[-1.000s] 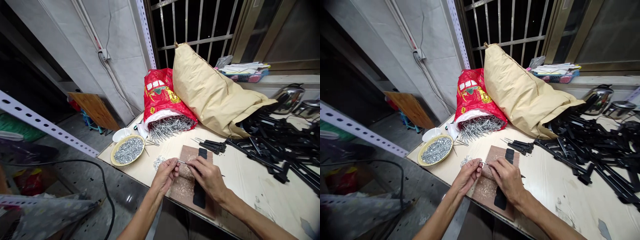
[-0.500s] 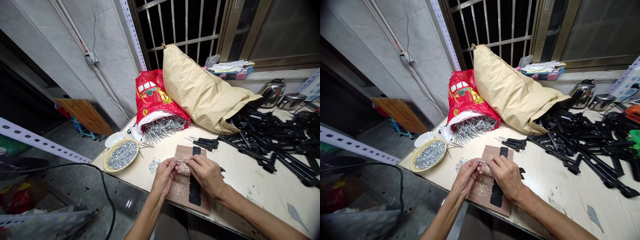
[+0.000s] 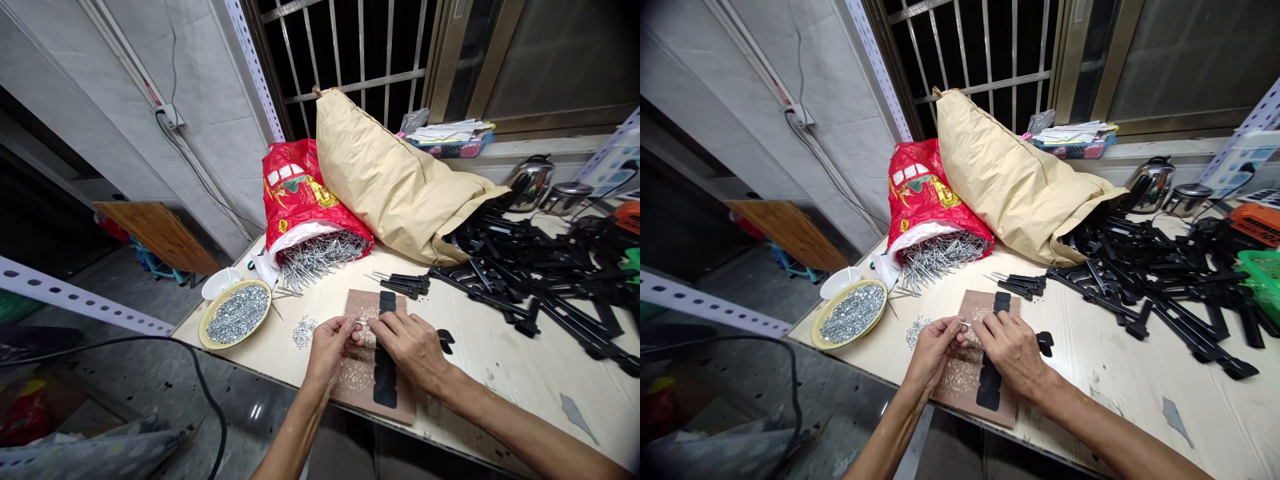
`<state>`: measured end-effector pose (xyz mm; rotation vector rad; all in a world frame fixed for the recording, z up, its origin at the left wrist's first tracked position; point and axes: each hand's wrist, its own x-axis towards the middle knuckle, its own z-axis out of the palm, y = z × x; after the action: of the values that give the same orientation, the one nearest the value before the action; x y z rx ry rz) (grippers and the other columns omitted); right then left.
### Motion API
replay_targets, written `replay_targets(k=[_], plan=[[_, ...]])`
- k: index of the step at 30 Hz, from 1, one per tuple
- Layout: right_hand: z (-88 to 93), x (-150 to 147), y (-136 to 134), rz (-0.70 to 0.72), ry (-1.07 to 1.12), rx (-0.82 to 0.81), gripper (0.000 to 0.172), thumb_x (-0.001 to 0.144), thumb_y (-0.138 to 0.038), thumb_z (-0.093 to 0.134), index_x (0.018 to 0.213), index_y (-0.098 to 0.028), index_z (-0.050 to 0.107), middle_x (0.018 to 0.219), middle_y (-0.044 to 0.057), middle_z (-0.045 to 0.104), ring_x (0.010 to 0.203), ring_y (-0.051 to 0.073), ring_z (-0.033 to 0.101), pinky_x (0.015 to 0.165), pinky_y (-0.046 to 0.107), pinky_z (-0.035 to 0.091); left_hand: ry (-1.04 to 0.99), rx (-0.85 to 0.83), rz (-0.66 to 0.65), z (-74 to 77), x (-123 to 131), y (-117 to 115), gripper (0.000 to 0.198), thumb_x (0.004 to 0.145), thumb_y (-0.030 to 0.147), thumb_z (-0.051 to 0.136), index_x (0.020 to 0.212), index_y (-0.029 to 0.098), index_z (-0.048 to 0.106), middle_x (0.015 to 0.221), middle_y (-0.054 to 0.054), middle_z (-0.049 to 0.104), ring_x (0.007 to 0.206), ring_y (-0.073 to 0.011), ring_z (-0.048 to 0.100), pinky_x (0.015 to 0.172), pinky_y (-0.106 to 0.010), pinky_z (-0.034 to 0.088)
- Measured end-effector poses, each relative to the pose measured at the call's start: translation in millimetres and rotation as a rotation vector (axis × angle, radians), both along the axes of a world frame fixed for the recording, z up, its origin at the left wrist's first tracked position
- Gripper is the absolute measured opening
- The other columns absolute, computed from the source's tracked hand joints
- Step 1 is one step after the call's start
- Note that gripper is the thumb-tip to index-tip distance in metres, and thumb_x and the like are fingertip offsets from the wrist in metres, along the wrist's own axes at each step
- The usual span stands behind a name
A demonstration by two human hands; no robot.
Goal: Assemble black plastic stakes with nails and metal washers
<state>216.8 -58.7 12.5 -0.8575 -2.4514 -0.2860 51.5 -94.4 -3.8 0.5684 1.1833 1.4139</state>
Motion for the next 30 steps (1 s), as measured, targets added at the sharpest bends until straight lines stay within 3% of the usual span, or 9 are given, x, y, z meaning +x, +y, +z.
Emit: replay_targets(k=[5,12,17,25,30], plan=[[-1.5,1.6,0.5,0.021,0.014,-0.014,0.018,0.093,-0.015,0.042,0.096,-0.019,0.059,0.076,0.003,0.057,0.072,0.016,0.048,0.062,0.029,0.029,0.111,0.030,-0.014,-2.6,0.5,-1.2,0.027,0.067,0.034,0.074,0.078,0.011,0.068,0.065,-0.002,0.065,0.053,-0.0089,0.057,0.056,-0.021,0.048],[-4.3,1.8,3.1,0.014,0.061,-0.097,0.016,0.093,-0.019,0.043,0.093,-0.021,0.059,0.077,0.002,0.058,0.073,0.016,0.049,0.064,0.028,0.030,0.106,0.023,-0.037,-4.0,2.2,-0.3,0.025,0.067,0.034,0.073,0.079,0.013,0.068,0.065,0.000,0.064,0.052,-0.0081,0.055,0.056,-0.021,0.047],[-5.4,3.8,5.4,0.029,0.051,-0.105,0.018,0.093,-0.020,0.043,0.089,-0.021,0.060,0.076,0.002,0.058,0.074,0.016,0.049,0.064,0.028,0.030,0.247,0.029,-0.083,-1.9,-0.3,-0.9,0.024,0.071,0.036,0.069,0.072,0.012,0.067,0.061,0.001,0.061,0.049,-0.0086,0.054,0.052,-0.020,0.044],[-8.0,4.9,8.2,0.055,0.130,-0.335,0.019,0.095,-0.028,0.040,0.094,-0.021,0.058,0.081,0.000,0.060,0.073,0.012,0.055,0.061,0.023,0.034,0.463,0.056,-0.127,4.3,-5.8,0.0,0.025,0.074,0.038,0.066,0.077,0.013,0.068,0.056,0.001,0.059,0.052,-0.0116,0.056,0.054,-0.021,0.043],[-10.2,1.8,7.8,0.006,0.114,-0.246,0.021,0.095,-0.029,0.040,0.089,-0.020,0.058,0.079,0.002,0.058,0.071,0.013,0.054,0.062,0.024,0.034,0.428,0.038,-0.130,5.4,-5.6,1.3,0.026,0.072,0.039,0.067,0.074,0.013,0.067,0.055,0.002,0.058,0.051,-0.0116,0.055,0.053,-0.021,0.042]])
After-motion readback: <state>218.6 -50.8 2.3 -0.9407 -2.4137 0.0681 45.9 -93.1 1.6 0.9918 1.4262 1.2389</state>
